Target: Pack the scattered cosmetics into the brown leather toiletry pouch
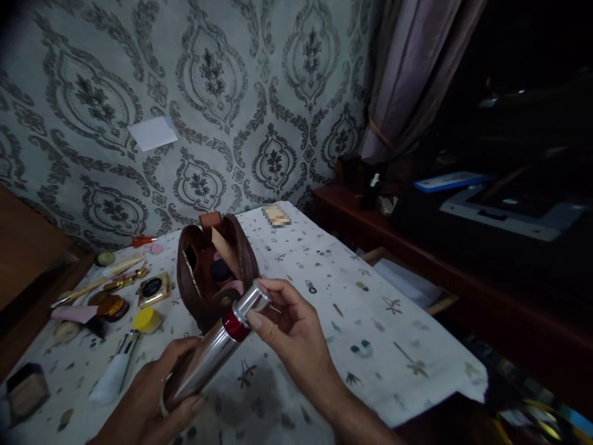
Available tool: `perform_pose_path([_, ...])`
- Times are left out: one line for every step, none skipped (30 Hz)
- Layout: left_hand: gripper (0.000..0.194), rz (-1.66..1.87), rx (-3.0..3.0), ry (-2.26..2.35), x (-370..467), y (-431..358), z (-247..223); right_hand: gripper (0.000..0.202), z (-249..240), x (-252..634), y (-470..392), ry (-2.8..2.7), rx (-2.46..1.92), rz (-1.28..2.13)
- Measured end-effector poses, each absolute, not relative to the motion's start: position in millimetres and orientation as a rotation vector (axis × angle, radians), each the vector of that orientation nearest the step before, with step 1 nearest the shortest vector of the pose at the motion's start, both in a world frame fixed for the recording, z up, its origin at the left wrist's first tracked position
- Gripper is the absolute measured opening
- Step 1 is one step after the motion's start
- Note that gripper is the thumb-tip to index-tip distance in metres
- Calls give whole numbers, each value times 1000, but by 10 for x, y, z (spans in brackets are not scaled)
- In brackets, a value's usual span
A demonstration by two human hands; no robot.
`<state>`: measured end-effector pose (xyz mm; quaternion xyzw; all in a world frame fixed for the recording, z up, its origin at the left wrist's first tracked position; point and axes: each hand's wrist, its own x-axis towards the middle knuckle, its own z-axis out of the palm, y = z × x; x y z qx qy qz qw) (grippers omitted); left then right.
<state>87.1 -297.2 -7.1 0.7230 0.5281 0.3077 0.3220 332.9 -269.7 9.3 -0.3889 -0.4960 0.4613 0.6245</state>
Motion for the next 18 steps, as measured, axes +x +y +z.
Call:
perform_pose_path([53,797,1945,1393,802,-2941,-73,26,96,3357,-2715,-1186,-910,1069])
perform_pose_path([52,774,1996,1383,719,-2900,-59,22,92,3379,-2736,-1250,-931,1079])
perform_pose_path([50,739,2047,1356,626,-2855,-28,18,76,3391,-2760,-1334,-954,1092])
perform_pose_path([48,681,2098,1311,529,-2809,19,16,46,3388,-2786,-1431,-977,1106])
perform_pose_path([45,616,2136,1269,436,-2767,79,16,-2,3366,-2813,-1533,-992,1118])
perform_pose_path([41,552,2167,1238,353,-2731,146,20,-67,3323,-2841,-1634,-995,1131])
perform_pose_path([37,507,2194,1228,285,-2702,216,25,-147,3259,-2869,-1722,-989,1140])
perform_pose_path([34,471,2224,1231,236,-2681,280,31,-237,3175,-2896,-1787,-965,1150])
perform_pose_path([30,441,2260,1244,204,-2664,332,35,-331,3076,-2920,-1835,-942,1163])
perform_pose_path([27,414,2304,1264,185,-2650,370,37,-422,2968,-2941,-1855,-923,1158])
perform_pose_path([24,384,2355,1282,173,-2637,390,38,-503,2858,-2957,-1873,-913,1155])
perform_pose_path([23,353,2403,1301,157,-2623,394,37,-566,2754,-2967,-1899,-899,1160])
perform_pose_path([23,328,2441,1313,129,-2608,385,37,-609,2663,-2970,-1930,-879,1167])
perform_pose_path([25,318,2463,1320,80,-2593,366,37,-630,2590,-2965,-1976,-851,1180])
perform_pose_path([26,320,2470,1328,4,-2579,343,37,-628,2537,-2955,-2031,-817,1194])
perform_pose_path([26,322,2469,1341,-102,-2565,318,38,-609,2505,-2940,-2087,-782,1205])
perform_pose_path([27,329,2461,1363,-235,-2552,295,37,-576,2490,-2924,-2136,-756,1203])
perform_pose_path([26,321,2450,1409,-392,-2541,275,34,-537,2489,-2907,-2173,-741,1196])
